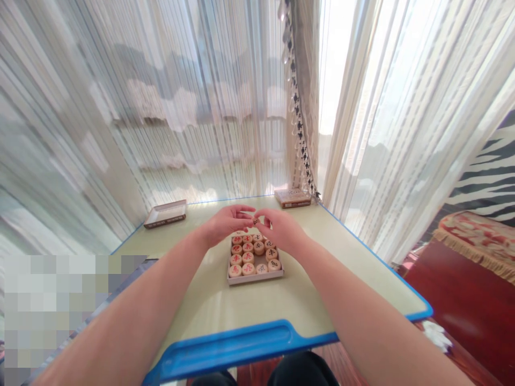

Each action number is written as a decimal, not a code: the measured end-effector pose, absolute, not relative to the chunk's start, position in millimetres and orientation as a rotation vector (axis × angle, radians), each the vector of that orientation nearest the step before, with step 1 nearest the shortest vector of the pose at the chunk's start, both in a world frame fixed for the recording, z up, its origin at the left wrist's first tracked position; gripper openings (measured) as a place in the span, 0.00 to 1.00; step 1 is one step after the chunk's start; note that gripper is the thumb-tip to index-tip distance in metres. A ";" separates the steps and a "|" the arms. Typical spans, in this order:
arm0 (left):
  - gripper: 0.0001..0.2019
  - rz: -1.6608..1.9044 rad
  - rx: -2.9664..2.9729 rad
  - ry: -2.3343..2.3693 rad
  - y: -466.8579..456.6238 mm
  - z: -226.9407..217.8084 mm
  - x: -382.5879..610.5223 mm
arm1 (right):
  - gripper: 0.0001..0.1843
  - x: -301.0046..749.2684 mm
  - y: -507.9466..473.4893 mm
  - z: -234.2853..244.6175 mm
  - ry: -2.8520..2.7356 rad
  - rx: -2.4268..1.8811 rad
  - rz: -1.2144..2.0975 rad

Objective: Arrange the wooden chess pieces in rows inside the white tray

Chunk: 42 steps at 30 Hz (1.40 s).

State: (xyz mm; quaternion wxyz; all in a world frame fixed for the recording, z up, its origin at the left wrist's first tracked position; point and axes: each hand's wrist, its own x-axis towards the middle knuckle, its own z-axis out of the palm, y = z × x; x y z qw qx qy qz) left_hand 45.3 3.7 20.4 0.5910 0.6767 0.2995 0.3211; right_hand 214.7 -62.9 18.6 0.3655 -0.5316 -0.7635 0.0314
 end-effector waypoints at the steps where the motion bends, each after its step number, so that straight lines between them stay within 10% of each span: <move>1: 0.25 0.745 1.572 0.706 3.2 21.2 45.0 | 0.11 214.4 -63.2 19.2 -1.963 -1.378 0.095; 42: 0.12 0.540 1.420 0.688 -5.7 24.4 44.0 | 0.11 216.9 -76.4 34.5 -2.050 -1.402 0.161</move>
